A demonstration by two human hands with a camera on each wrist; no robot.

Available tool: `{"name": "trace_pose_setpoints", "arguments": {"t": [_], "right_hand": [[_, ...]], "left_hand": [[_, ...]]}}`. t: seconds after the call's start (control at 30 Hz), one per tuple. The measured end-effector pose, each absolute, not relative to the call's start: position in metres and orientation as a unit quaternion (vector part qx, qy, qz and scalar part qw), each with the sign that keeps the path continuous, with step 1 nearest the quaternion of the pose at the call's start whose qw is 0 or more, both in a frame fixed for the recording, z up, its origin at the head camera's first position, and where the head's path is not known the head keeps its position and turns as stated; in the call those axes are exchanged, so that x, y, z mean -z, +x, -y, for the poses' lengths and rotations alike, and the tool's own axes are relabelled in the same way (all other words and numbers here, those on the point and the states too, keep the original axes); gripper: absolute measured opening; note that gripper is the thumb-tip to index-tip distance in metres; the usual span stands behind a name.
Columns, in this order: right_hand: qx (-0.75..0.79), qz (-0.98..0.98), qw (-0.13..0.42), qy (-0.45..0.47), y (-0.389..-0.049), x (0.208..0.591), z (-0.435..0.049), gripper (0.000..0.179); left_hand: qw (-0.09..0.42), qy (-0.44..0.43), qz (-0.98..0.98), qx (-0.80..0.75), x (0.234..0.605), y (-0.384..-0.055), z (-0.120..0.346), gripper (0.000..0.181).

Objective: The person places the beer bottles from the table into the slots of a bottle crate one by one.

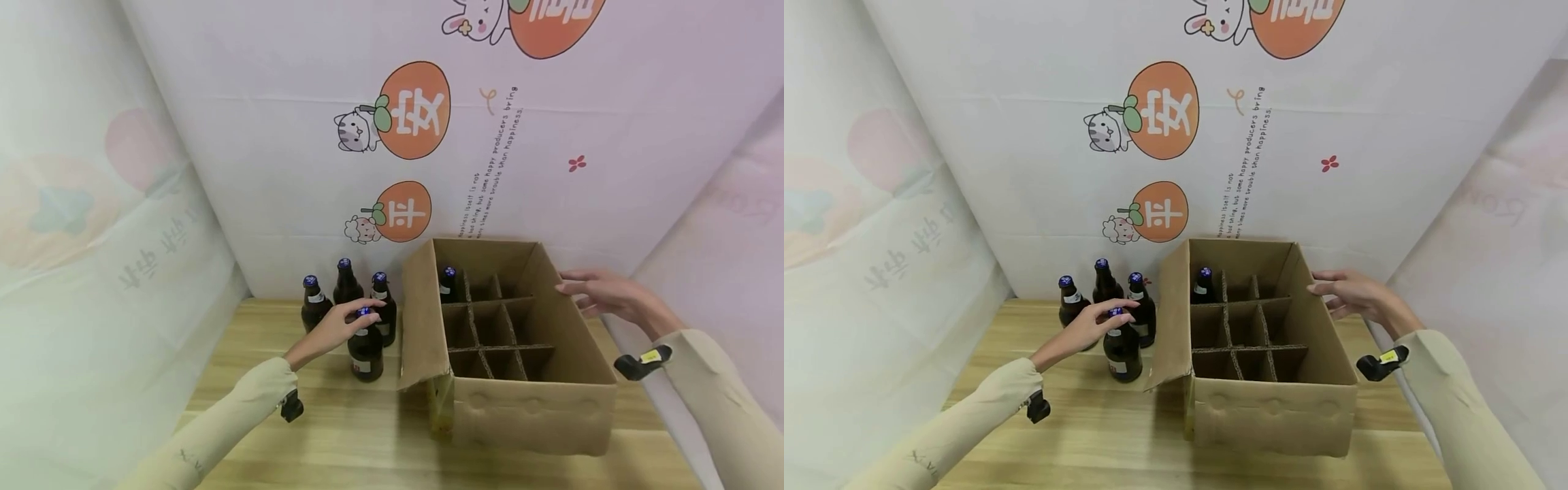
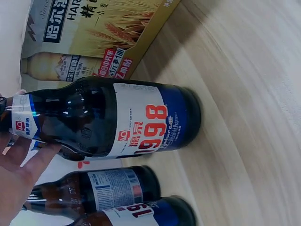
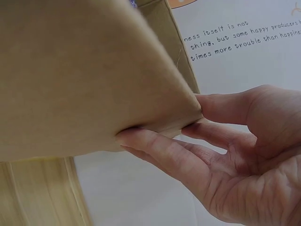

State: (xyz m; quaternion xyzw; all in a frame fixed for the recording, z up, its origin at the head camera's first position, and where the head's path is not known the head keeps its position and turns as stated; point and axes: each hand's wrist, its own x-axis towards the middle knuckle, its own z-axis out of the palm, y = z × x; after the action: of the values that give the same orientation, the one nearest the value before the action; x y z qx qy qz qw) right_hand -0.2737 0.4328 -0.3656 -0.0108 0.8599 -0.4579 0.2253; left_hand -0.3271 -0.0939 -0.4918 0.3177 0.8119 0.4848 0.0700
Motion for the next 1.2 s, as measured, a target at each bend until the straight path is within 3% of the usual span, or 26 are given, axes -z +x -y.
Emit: {"name": "trace_pose_setpoints", "arguments": {"t": [0.37, 0.67, 0.9, 1.2], "right_hand": [[0.453, -0.863, 0.222, -0.014, -0.273, 0.364, -0.434, 0.073], [0.451, -0.864, 0.224, -0.010, -0.272, 0.364, -0.431, 0.074], [0.453, -0.862, 0.227, -0.009, -0.274, 0.367, -0.432, 0.075], [0.445, -0.868, 0.221, -0.009, -0.274, 0.368, -0.434, 0.074]], "left_hand": [[0.066, 0.320, -0.815, -0.479, 0.502, -0.326, 0.097, 0.049], [0.067, 0.284, -0.791, -0.538, 0.511, -0.321, 0.100, 0.038], [0.079, 0.290, -0.781, -0.547, 0.514, -0.319, 0.105, 0.040], [0.052, 0.293, -0.786, -0.543, 0.518, -0.319, 0.101, 0.041]]}}
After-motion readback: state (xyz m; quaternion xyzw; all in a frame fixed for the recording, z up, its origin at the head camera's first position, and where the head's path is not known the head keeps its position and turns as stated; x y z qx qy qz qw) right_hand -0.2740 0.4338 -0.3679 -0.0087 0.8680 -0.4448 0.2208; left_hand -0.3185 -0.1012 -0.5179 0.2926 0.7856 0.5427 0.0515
